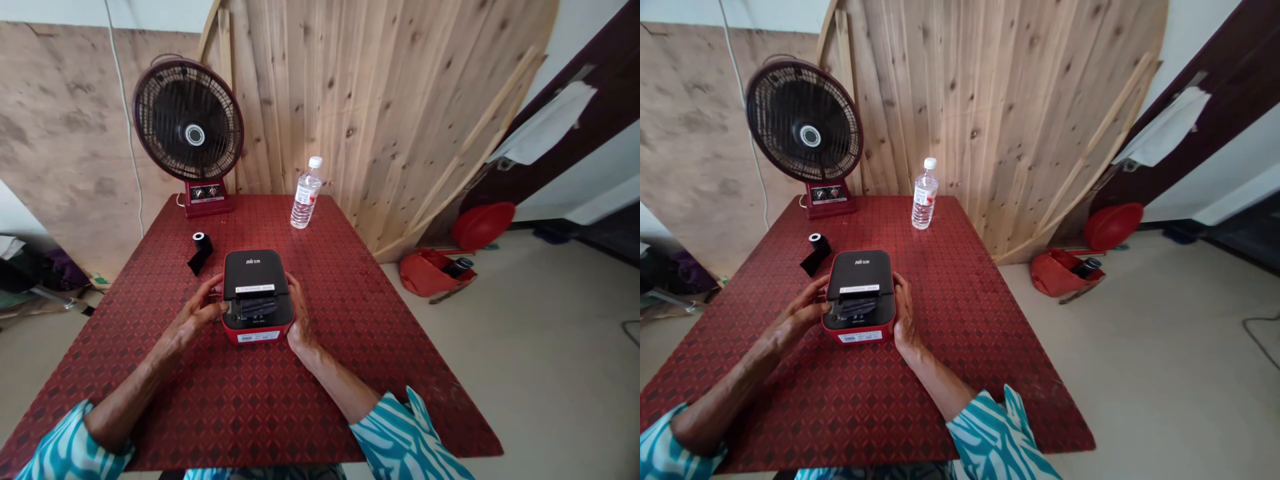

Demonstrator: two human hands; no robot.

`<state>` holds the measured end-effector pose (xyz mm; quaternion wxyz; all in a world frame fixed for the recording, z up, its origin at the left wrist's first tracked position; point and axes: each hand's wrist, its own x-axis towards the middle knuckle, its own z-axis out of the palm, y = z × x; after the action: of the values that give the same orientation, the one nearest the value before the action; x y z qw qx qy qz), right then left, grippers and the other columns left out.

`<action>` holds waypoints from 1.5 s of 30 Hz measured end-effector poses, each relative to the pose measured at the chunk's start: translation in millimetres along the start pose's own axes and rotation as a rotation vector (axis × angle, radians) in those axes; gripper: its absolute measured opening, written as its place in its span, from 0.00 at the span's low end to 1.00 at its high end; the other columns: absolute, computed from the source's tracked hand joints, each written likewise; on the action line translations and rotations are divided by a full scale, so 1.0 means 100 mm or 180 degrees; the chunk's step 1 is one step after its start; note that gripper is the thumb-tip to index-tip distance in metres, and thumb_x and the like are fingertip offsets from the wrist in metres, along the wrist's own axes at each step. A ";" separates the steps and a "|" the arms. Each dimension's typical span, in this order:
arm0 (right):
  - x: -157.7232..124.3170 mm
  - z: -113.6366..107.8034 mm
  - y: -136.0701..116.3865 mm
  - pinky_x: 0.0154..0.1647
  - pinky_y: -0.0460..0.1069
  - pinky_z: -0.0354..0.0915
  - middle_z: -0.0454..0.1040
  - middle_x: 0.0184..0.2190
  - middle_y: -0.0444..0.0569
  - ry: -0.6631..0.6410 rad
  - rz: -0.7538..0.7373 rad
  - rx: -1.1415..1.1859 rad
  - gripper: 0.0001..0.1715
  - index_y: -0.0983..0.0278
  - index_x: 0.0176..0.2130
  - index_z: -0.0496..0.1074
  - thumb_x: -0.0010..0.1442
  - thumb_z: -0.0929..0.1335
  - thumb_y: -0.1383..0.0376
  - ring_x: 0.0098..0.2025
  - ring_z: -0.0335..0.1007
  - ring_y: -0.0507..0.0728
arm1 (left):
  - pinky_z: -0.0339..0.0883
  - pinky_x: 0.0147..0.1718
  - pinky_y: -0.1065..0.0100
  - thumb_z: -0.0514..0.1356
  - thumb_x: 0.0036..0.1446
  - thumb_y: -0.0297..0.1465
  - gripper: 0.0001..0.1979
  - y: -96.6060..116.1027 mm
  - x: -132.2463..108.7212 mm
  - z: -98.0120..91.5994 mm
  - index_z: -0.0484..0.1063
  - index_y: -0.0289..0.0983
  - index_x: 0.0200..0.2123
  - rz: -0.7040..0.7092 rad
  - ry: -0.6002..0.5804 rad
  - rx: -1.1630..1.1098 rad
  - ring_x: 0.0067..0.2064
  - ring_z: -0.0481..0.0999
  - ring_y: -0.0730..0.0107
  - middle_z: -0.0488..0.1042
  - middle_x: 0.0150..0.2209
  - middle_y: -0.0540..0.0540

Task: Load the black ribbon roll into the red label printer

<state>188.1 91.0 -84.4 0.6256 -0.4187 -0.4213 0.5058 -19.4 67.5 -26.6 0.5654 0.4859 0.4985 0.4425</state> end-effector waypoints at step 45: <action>0.05 -0.06 0.00 0.62 0.59 0.57 0.71 0.56 0.49 -0.0115 0.0000 -0.0088 0.26 0.58 0.53 0.70 0.61 0.63 0.48 0.60 0.63 0.61 | 0.69 0.40 0.67 0.60 0.55 0.32 0.21 1.18 0.41 0.18 0.72 0.40 0.53 0.1549 -0.1307 0.3884 0.40 0.77 0.65 0.77 0.43 0.45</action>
<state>194.5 95.6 -85.4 0.6120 -0.4180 -0.4395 0.5075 1.2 121.6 85.0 0.1582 0.8894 0.4179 0.0960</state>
